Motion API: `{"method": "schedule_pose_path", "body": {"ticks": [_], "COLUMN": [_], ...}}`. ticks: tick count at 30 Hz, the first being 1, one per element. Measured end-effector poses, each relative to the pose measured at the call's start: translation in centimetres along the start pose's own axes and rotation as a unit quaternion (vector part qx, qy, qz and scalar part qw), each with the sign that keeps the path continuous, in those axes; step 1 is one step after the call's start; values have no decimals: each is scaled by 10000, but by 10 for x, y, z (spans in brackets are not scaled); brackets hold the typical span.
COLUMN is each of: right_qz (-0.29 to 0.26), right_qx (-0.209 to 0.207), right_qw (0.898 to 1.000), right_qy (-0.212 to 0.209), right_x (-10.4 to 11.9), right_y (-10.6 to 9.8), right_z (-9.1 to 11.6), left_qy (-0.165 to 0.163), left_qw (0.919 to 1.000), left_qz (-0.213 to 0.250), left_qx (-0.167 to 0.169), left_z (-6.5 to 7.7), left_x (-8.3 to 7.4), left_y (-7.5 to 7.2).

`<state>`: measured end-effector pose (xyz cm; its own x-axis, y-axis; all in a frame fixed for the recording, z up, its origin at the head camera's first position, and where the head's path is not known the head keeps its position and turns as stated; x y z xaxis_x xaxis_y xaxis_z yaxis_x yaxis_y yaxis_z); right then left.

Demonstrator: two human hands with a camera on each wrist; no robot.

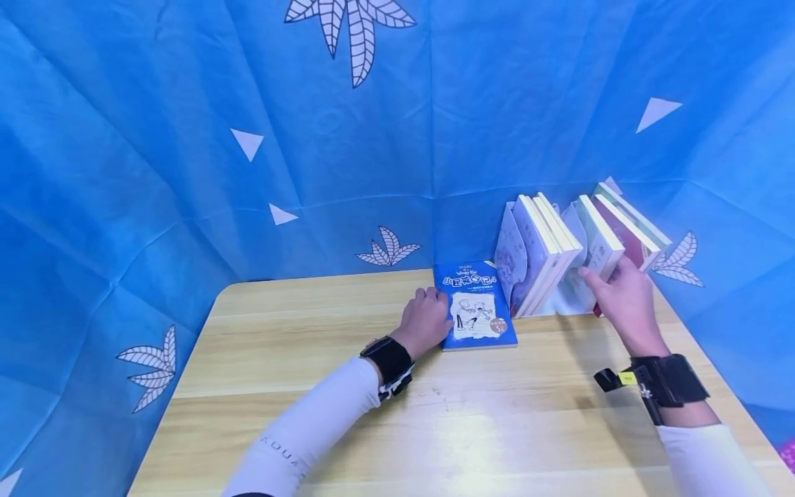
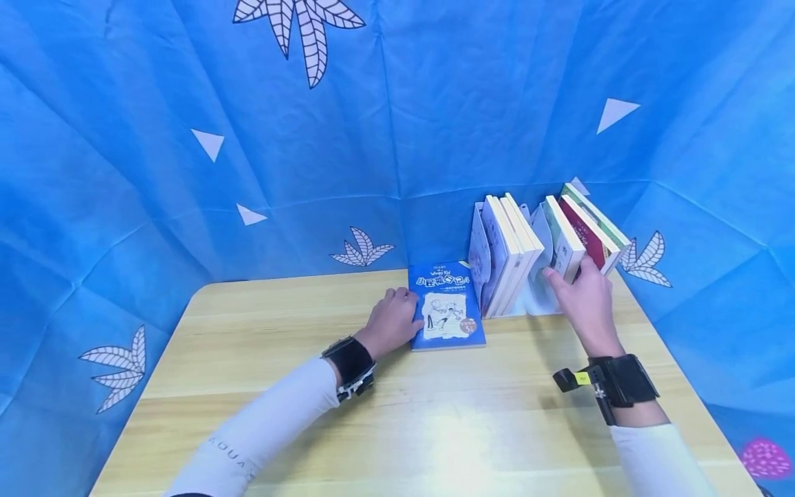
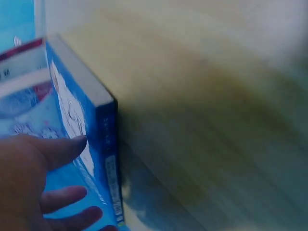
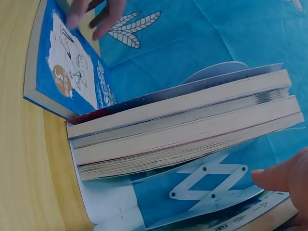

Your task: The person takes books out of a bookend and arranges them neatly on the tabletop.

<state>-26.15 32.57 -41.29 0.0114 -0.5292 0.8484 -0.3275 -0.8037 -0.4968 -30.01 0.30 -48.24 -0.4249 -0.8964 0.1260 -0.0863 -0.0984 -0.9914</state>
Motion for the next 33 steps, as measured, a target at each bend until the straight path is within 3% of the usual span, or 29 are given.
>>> {"method": "schedule_pose_path", "body": {"ticks": [4,8,13,18,23,29,33], "right_qz": [-145,270,725,885,1034,1094,1056], "right_qx": [-38,-304,-538,-723,-887,-976,-1072], "right_qw": [9997,9990,9958,9923,9879,9850,9820], "right_qy": [198,160,-156,-480,-748,-909,-1144], "right_x": [-5,-5,-2,0,3,9,17], "right_y": [3,1,-2,-6,-11,-20,-28], "right_z": [-4,-8,-11,-9,0,15,27], "left_qy": [784,1485,2032,2235,2231,2218,2113], "left_qw": [9959,9849,9709,9650,9632,9628,9669], "left_qz": [-329,-510,-616,-702,-795,-787,-723], "left_qx": [-322,-728,-1110,-1181,-1274,-1332,-1233], "left_z": [25,53,85,111,129,144,150], "left_x": [-9,-13,-10,2,17,28,32], "left_y": [-5,-8,-12,-18,-23,-27,-30]}}
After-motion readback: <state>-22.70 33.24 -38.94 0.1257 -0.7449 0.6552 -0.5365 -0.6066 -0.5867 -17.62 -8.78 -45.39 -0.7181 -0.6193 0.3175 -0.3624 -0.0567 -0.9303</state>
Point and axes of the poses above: each hand's wrist, its own z-axis away from the middle knuckle, its own y-axis out of the palm, x = y × z, the point moved 7 cm from there along -z, towards the middle knuckle, and after that the axes turned 11 degrees about -z, right-handed, at the moved point
